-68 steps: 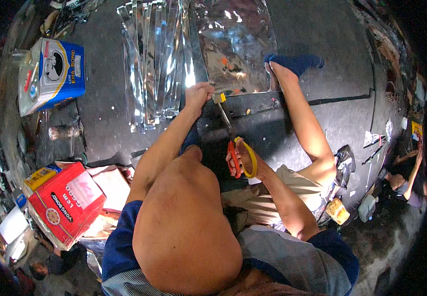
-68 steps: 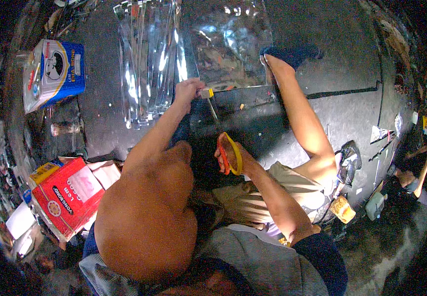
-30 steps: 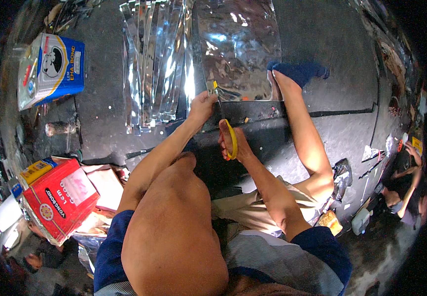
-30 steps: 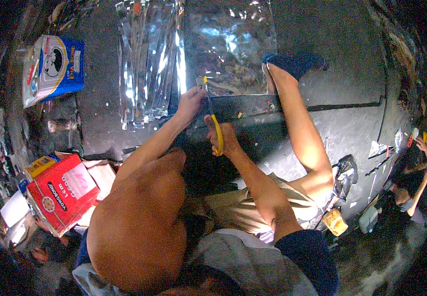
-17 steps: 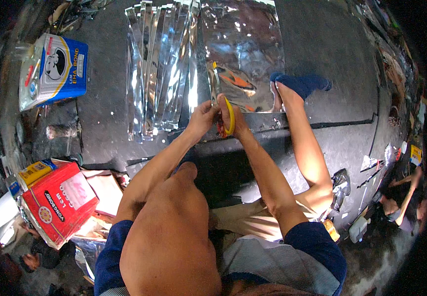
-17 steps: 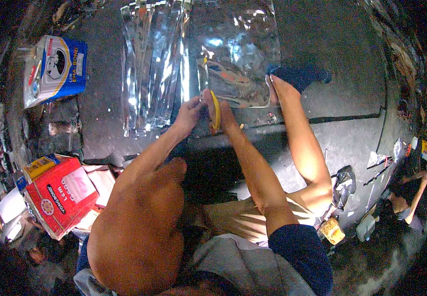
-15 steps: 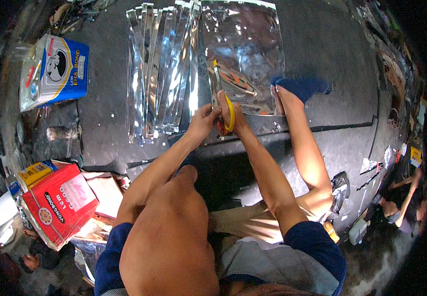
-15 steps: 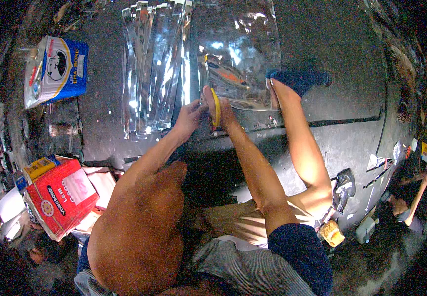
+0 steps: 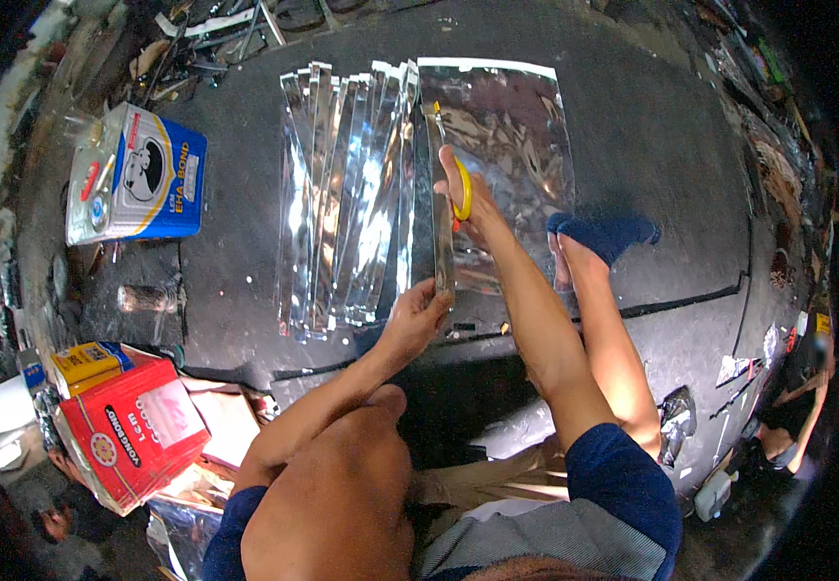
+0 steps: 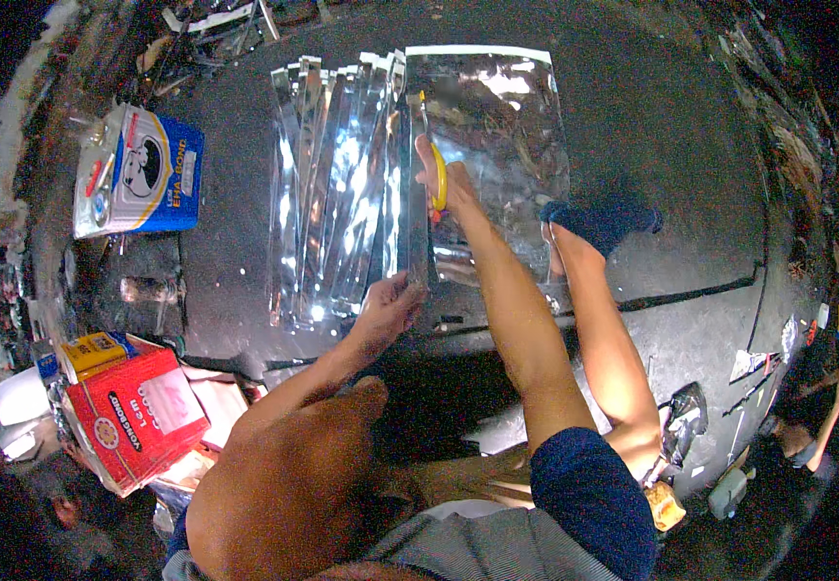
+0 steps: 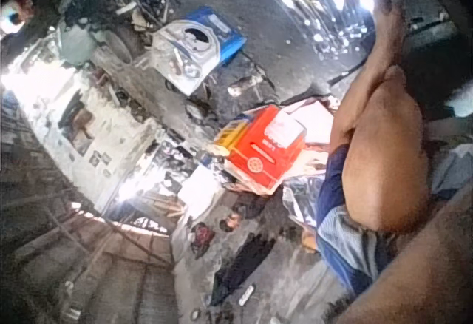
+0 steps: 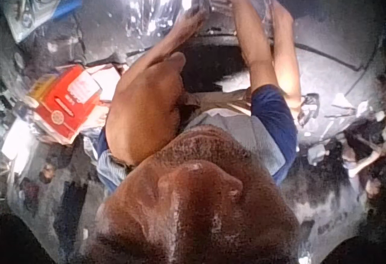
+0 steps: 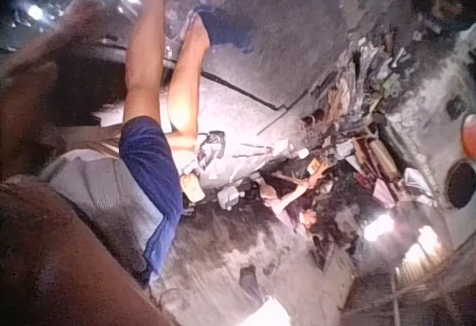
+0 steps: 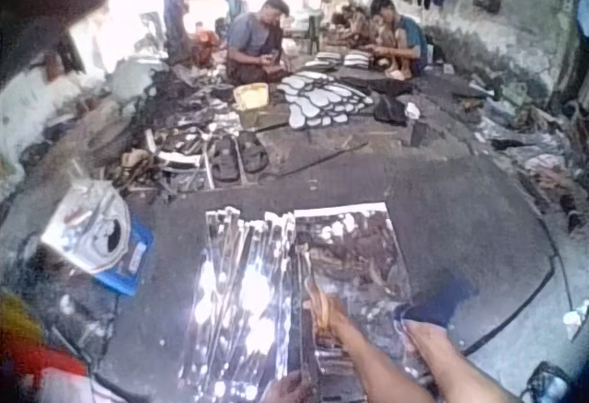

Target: The person uses yellow-handled scissors to cut a large transparent plastic sheet into long strips. They repeatedly trim the sheet and place the cut strips to the left side of the workspace.

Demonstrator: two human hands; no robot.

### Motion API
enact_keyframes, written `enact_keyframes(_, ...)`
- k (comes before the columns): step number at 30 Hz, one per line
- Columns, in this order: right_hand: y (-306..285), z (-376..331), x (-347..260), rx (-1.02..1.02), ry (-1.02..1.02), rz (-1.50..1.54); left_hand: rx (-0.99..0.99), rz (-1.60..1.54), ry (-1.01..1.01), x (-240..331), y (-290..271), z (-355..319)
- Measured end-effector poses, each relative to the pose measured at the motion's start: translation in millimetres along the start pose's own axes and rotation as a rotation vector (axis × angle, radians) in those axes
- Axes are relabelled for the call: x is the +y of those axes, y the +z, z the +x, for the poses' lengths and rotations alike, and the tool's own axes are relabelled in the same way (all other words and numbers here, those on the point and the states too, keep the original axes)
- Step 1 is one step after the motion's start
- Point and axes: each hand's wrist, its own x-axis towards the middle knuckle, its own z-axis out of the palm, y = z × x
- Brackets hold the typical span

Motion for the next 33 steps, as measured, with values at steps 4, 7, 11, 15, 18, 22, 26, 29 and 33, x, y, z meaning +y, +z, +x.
enact_keyframes(4, 1, 26, -33, 0.102, -0.148, -0.049, 0.008, -0.016, 0.051, 0, -8, -4)
enact_keyframes(7, -9, 74, -40, 0.129, -0.239, -0.042, -0.025, 0.089, 0.089, 14, -7, -12)
enact_keyframes(11, -15, 115, -55, 0.18, -0.261, 0.19, -0.023, 0.157, 0.082, 39, -2, -29)
enact_keyframes(15, -19, 114, -69, 0.217, -0.338, 0.075, 0.01, 0.065, 0.029, 37, -10, -30)
enact_keyframes(18, -20, 109, -75, 0.163, -0.219, 0.161, -0.013, 0.102, 0.069, 27, -14, -30)
enact_keyframes(22, -36, 107, -94, 0.054, -0.245, 0.172, -0.025, 0.11, 0.029, 40, -14, -45)
enact_keyframes(26, -33, 109, -98, -0.041, -0.099, 0.275, 0.136, 0.076, -0.084, 29, -38, -52)
enact_keyframes(29, -41, 114, -67, -0.036, -0.315, 0.413, 0.28, 0.334, -0.036, 2, -82, -40)
enact_keyframes(33, -52, 54, -61, -0.081, -0.096, 0.467, 0.729, 1.145, 0.547, 19, -85, -38)
